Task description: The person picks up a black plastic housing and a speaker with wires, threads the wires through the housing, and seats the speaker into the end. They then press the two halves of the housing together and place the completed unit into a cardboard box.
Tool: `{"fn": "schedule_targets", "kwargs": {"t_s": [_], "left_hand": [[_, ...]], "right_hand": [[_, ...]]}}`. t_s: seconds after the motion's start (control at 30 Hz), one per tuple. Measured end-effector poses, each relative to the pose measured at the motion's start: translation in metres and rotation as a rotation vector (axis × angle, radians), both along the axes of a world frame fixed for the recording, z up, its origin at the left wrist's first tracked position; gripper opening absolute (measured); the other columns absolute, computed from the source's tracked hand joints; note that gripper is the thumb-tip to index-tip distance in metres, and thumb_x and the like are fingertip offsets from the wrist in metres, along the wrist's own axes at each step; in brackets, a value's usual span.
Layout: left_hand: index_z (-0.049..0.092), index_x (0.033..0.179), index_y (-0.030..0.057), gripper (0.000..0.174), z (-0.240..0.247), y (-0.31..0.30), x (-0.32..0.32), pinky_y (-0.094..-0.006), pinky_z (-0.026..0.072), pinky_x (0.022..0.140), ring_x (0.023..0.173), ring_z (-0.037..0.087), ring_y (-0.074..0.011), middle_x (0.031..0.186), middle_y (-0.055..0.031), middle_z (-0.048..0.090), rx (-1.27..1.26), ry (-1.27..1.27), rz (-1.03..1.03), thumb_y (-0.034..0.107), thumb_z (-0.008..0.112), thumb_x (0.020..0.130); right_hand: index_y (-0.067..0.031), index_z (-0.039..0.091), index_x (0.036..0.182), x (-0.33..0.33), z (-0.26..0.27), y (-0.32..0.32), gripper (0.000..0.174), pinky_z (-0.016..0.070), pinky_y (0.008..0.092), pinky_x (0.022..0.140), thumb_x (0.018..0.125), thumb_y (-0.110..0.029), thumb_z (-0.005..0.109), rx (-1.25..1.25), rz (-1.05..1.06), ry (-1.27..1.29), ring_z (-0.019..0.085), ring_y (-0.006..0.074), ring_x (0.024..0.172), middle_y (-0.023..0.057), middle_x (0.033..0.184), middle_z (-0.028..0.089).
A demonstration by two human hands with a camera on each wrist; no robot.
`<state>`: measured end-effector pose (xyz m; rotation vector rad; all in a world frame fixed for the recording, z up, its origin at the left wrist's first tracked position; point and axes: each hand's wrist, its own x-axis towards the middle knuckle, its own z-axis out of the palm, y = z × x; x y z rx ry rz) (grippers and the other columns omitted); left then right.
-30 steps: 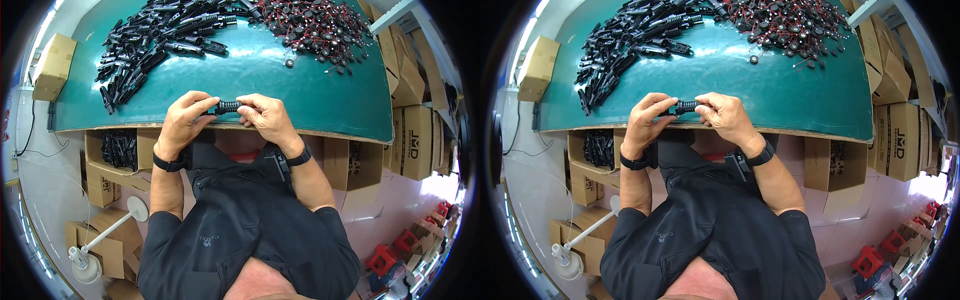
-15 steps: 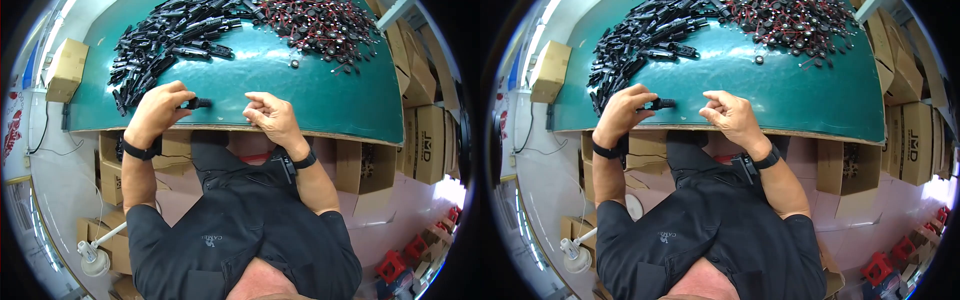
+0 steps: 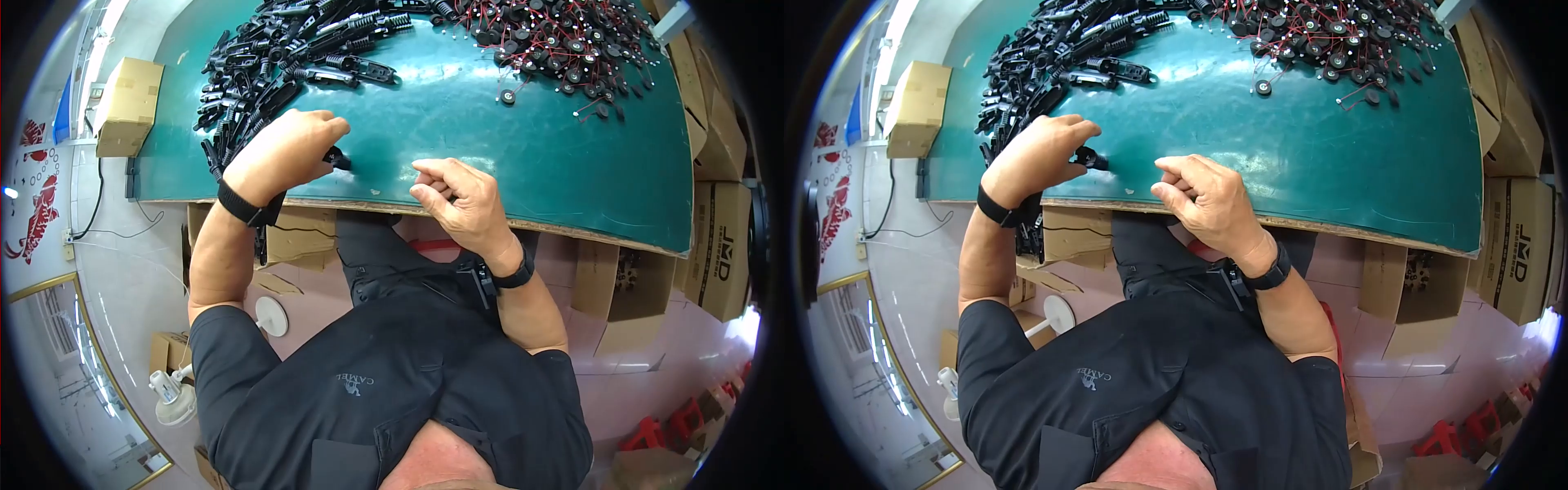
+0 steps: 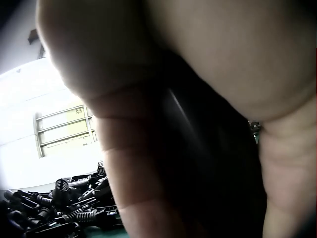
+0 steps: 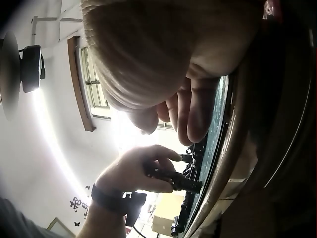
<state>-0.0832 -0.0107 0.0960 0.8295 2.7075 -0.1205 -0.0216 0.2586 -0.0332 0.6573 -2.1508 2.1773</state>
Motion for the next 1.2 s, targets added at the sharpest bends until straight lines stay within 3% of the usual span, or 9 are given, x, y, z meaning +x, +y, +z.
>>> {"fn": "schedule_targets", "kwargs": {"t_s": [0.3, 0.4, 0.53, 0.63, 0.7, 0.77, 0.9, 0.97, 1.2], "left_hand": [[0.073, 0.121, 0.0041, 0.045, -0.022, -0.053, 0.058, -0.0406, 0.0628, 0.084, 0.094, 0.075, -0.0358, 0.106, -0.0165, 0.074, 0.350, 0.090, 0.305, 0.010, 0.090, 0.079], [0.073, 0.123, 0.0018, 0.043, -0.075, -0.124, 0.138, -0.0329, 0.0615, 0.082, 0.088, 0.075, -0.0224, 0.103, -0.0092, 0.075, 0.643, 0.456, 0.572, 0.009, 0.090, 0.084], [0.073, 0.120, -0.0033, 0.039, -0.163, -0.226, 0.266, -0.0298, 0.0600, 0.076, 0.085, 0.072, -0.0145, 0.112, -0.0079, 0.078, 1.177, 0.543, 1.357, 0.020, 0.090, 0.092], [0.072, 0.125, -0.0031, 0.043, -0.204, -0.294, 0.293, -0.0254, 0.0590, 0.075, 0.082, 0.071, -0.0114, 0.111, -0.0088, 0.077, 1.193, 0.591, 1.722, 0.021, 0.089, 0.093], [0.069, 0.133, -0.0049, 0.055, -0.216, -0.359, 0.270, -0.0311, 0.0602, 0.084, 0.092, 0.074, -0.0178, 0.112, -0.0108, 0.077, 1.320, 0.875, 1.571, 0.027, 0.089, 0.094], [0.068, 0.137, -0.0076, 0.063, -0.201, -0.380, 0.234, -0.0371, 0.0577, 0.096, 0.105, 0.074, -0.0251, 0.117, -0.0146, 0.078, 1.286, 0.975, 1.750, 0.034, 0.087, 0.094], [0.067, 0.139, -0.0083, 0.066, -0.260, -0.401, 0.218, -0.0401, 0.0524, 0.108, 0.118, 0.071, -0.0283, 0.123, -0.0167, 0.078, 0.923, 0.803, 1.632, 0.038, 0.086, 0.095], [0.070, 0.135, -0.0067, 0.059, -0.253, -0.362, 0.211, -0.0379, 0.0539, 0.107, 0.116, 0.071, -0.0246, 0.126, -0.0160, 0.077, 0.956, 0.555, 1.548, 0.033, 0.086, 0.095], [0.074, 0.125, -0.0015, 0.033, -0.222, -0.254, 0.168, -0.0323, 0.0586, 0.088, 0.093, 0.069, -0.0153, 0.111, -0.0079, 0.076, 1.169, 0.930, 1.287, 0.015, 0.083, 0.098]], "right_hand": [[0.0019, 0.075, 0.123, 0.000, -0.006, 0.001, 0.025, 0.0586, 0.0243, 0.070, 0.099, -0.005, 0.080, 0.047, 0.062, 0.021, 0.071, 0.0087, 0.081, 0.0071, 0.099, 0.076], [0.0023, 0.074, 0.125, 0.001, -0.018, -0.001, 0.024, 0.0597, 0.0249, 0.072, 0.102, -0.005, 0.076, 0.051, 0.046, -0.003, 0.072, 0.0095, 0.085, 0.0062, 0.102, 0.076], [0.0024, 0.074, 0.127, 0.001, -0.019, -0.001, 0.023, 0.0599, 0.0253, 0.074, 0.104, -0.004, 0.074, 0.079, 0.041, -0.006, 0.072, 0.0105, 0.085, 0.0053, 0.103, 0.076], [0.0024, 0.073, 0.128, 0.001, -0.019, -0.002, 0.024, 0.0600, 0.0252, 0.075, 0.105, -0.005, 0.074, 0.132, 0.009, 0.000, 0.072, 0.0106, 0.084, 0.0051, 0.103, 0.075], [0.0023, 0.073, 0.128, -0.002, -0.018, -0.005, 0.024, 0.0599, 0.0251, 0.076, 0.105, -0.005, 0.074, 0.144, 0.013, 0.004, 0.072, 0.0108, 0.084, 0.0052, 0.103, 0.075], [0.0021, 0.073, 0.128, 0.000, -0.016, -0.003, 0.024, 0.0598, 0.0249, 0.076, 0.105, -0.006, 0.074, 0.186, 0.008, -0.017, 0.071, 0.0110, 0.084, 0.0052, 0.103, 0.075], [0.0020, 0.073, 0.127, 0.002, -0.022, -0.003, 0.024, 0.0594, 0.0245, 0.076, 0.105, -0.005, 0.073, 0.196, -0.034, 0.014, 0.071, 0.0109, 0.084, 0.0054, 0.102, 0.075], [0.0019, 0.074, 0.127, 0.003, -0.019, -0.010, 0.024, 0.0593, 0.0245, 0.076, 0.105, -0.005, 0.073, 0.251, -0.061, 0.037, 0.071, 0.0107, 0.084, 0.0053, 0.101, 0.076], [0.0014, 0.074, 0.125, -0.025, 0.010, 0.015, 0.027, 0.0587, 0.0266, 0.071, 0.101, -0.008, 0.077, 0.332, -0.193, -0.122, 0.073, 0.0119, 0.082, 0.0058, 0.100, 0.076]]}}
